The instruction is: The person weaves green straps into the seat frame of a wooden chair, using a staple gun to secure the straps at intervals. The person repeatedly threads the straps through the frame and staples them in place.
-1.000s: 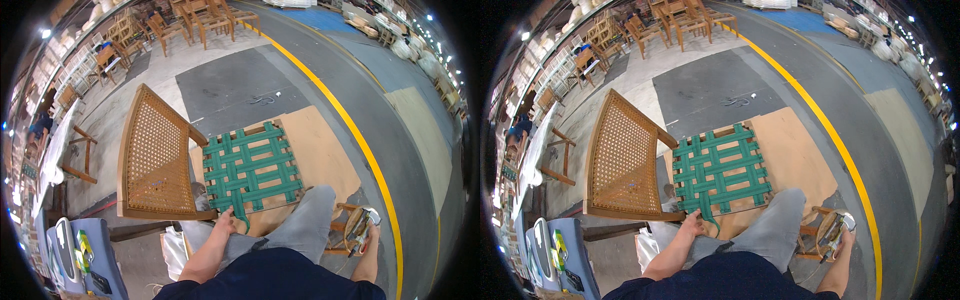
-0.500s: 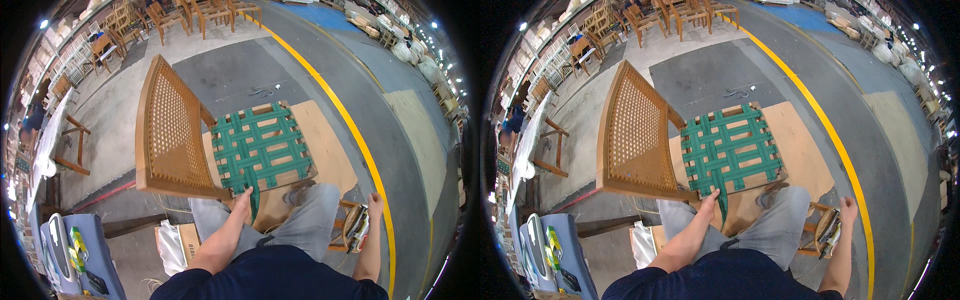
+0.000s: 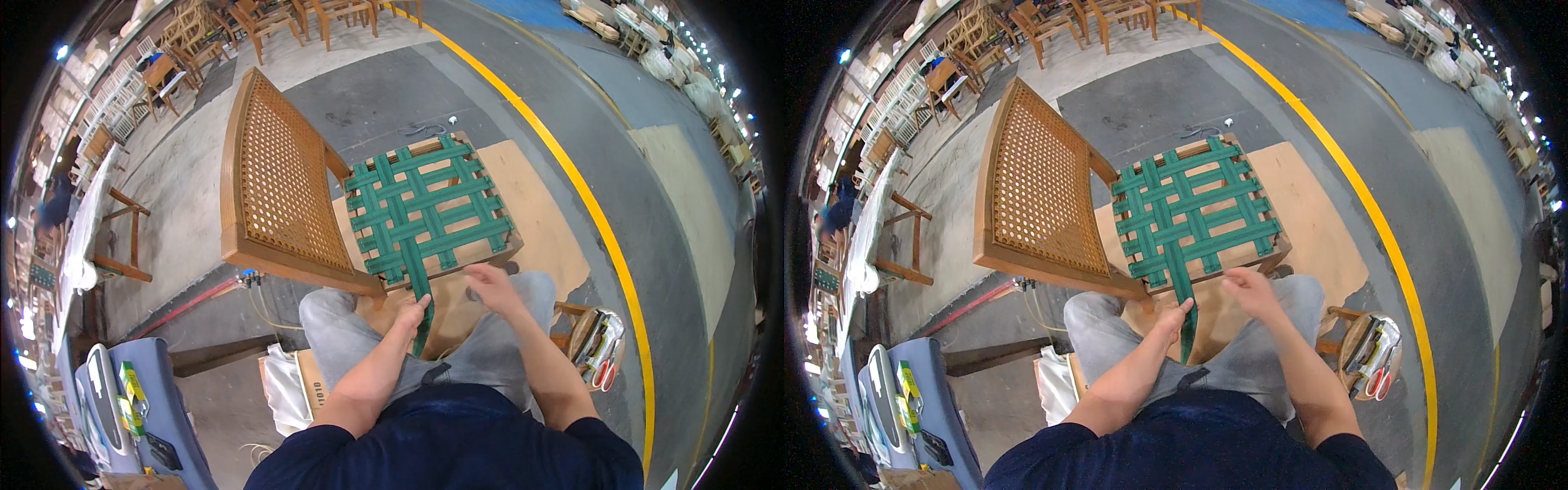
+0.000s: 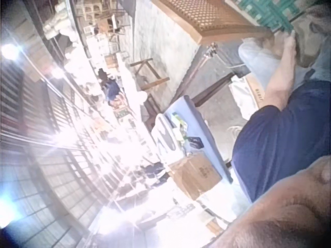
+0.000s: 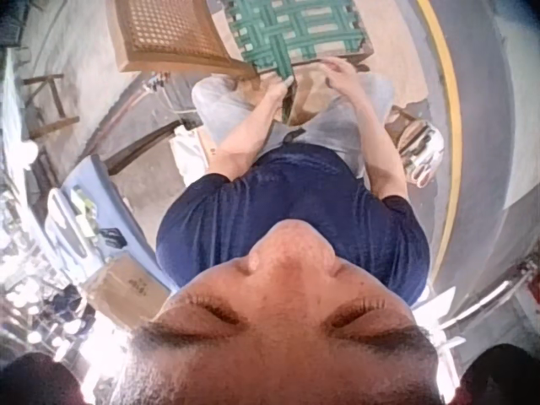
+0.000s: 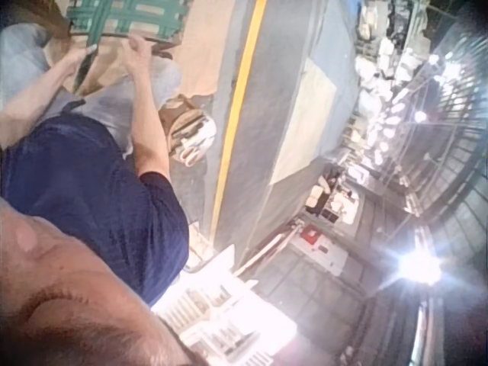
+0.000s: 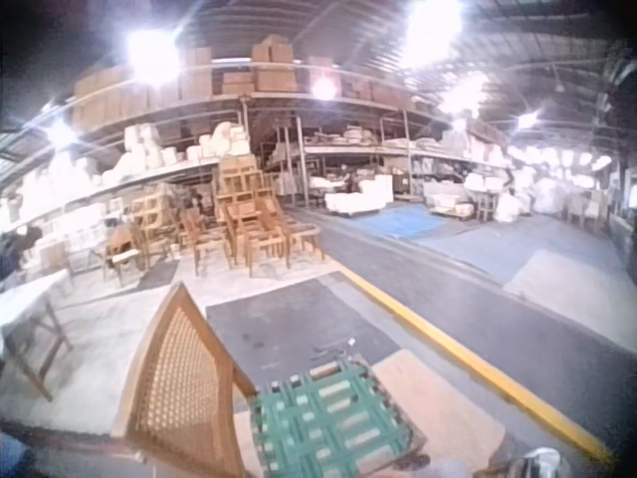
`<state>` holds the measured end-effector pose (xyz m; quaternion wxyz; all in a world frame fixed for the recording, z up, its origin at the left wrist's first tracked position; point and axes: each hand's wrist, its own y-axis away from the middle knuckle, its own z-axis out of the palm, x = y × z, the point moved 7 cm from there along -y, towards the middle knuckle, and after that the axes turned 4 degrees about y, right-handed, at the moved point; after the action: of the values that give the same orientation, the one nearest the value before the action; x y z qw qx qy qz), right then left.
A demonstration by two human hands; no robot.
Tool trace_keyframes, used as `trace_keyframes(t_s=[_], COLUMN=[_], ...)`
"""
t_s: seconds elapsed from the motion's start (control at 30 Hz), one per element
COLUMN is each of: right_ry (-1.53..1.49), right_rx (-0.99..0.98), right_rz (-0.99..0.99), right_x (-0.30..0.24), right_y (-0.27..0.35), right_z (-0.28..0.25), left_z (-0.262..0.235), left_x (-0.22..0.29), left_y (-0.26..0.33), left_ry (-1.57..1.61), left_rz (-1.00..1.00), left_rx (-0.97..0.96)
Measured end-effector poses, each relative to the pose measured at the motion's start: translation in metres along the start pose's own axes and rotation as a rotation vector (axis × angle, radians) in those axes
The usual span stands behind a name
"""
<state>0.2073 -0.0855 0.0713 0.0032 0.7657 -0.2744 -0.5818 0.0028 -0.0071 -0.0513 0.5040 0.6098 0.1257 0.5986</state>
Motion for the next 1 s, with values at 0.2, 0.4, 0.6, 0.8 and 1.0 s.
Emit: trace_keyframes(t_s=[0.2,0.4,0.6,0.8,1.0], right_ry=[0.128,0.4,0.98,-0.026,0.809], right_rx=[-0.322,-0.332,-0.562,-0.35,-0.237], right_rz=[0.363,0.213,0.184,0.445,0.404], right_x=[0.061,0.091,0.176,0.215,0.153], right_y=[-0.061,-0.077,-0.097,-0.117,-0.083], right_z=[0.111,0.13,0.168,0.177,0.106], left_z=[0.003,-0.012,-0.012,0.01,0.01], left_x=[-0.045,-0.036,0.011,0.029,0.023], left_y=[0.011,0.002,-0.008,-0.035,-0.047], left_ry=[-0.455,-0.66,-0.011,0.537,0.55], left_rz=[-0.331,-0.231,-0.008,-0.143,-0.133], left_rx=[-0.162,0.008,0.095,-0.031,0.001])
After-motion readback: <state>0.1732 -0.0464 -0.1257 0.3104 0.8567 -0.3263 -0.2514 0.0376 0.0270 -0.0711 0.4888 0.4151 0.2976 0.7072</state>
